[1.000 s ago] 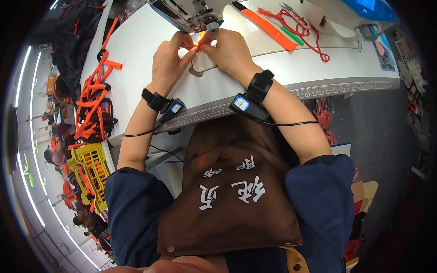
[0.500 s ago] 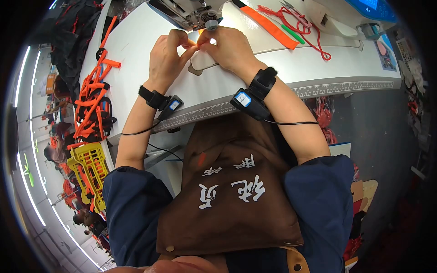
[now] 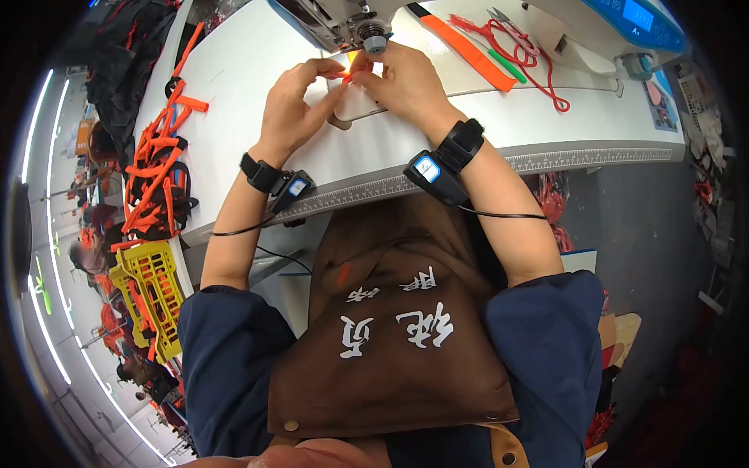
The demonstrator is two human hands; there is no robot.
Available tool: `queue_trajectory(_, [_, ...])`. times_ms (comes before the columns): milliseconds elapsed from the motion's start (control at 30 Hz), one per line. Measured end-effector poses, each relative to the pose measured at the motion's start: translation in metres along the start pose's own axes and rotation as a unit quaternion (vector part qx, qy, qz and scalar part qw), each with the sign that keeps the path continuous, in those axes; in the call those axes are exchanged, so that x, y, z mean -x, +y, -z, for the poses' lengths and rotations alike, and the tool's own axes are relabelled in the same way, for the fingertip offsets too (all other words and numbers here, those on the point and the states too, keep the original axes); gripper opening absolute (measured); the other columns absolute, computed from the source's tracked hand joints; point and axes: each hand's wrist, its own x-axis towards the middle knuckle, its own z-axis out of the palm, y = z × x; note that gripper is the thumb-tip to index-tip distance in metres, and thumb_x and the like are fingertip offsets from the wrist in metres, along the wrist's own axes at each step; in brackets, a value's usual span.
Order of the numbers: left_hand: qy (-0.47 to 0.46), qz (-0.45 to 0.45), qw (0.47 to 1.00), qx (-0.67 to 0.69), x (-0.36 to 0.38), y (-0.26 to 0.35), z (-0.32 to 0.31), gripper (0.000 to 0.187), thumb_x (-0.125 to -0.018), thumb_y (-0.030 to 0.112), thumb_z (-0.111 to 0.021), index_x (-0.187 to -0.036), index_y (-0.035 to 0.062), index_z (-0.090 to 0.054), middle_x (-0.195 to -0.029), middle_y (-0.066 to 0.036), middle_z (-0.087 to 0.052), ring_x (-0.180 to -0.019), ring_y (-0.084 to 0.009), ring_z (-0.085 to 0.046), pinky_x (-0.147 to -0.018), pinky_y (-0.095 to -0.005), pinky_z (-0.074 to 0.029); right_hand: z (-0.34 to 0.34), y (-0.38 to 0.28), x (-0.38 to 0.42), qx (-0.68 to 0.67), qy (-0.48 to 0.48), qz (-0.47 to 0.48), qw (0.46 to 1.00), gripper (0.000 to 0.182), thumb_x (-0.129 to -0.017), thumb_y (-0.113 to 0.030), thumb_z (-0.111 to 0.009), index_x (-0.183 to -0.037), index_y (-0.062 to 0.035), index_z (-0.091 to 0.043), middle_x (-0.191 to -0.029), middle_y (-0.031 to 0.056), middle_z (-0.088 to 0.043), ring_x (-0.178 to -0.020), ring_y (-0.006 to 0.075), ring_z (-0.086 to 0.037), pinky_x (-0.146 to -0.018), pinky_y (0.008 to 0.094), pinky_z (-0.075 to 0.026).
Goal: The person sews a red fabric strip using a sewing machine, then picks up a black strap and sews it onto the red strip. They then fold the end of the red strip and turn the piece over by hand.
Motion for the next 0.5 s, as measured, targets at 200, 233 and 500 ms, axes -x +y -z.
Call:
queue_trajectory(200, [0.071, 0.018, 0.997, 0.008, 0.002, -0.005, -0.024, 0.025, -0.087, 0.021, -0.083, -0.109, 0.0113, -0.075, -0.097, -0.003, -0.075, -0.093, -0.026, -0.07, -0.084, -0.0375, -0.053, -0.003, 0.002, 0.001, -0.014, 0.023, 0.035, 0.999, 0.018, -0.09, -0.022, -0.078, -0.103, -0.0101, -0.082, -0.084, 0.0077, -0.072, -0.062, 0.0172, -0.062, -0.061, 0.0333, -0.048])
queue_trajectory(233, [0.08, 0.018, 0.997, 0.008, 0.001, -0.007, -0.026, 0.023, -0.087, 0.02, -0.083, -0.107, 0.0113, -0.075, -0.096, -0.003, -0.074, -0.092, -0.0258, -0.069, -0.083, -0.0375, -0.053, -0.004, 0.004, 0.001, -0.008, 0.028, 0.04, 0.999, 0.018, -0.09, -0.022, -0.078, -0.103, -0.01, -0.082, -0.084, 0.0079, -0.072, -0.062, 0.0175, -0.062, -0.061, 0.0336, -0.049])
queue_trajectory(500, [0.086, -0.019, 0.996, -0.011, -0.002, -0.002, -0.02, 0.016, -0.088, 0.015, -0.083, -0.102, 0.0103, -0.077, -0.092, -0.003, -0.074, -0.086, -0.0239, -0.068, -0.08, -0.0365, -0.05, -0.001, 0.001, 0.009, 0.09, 0.056, 0.095, 0.99, 0.018, -0.092, -0.021, -0.077, -0.104, -0.0094, -0.081, -0.089, 0.0113, -0.075, -0.068, 0.0247, -0.069, -0.065, 0.0388, -0.054])
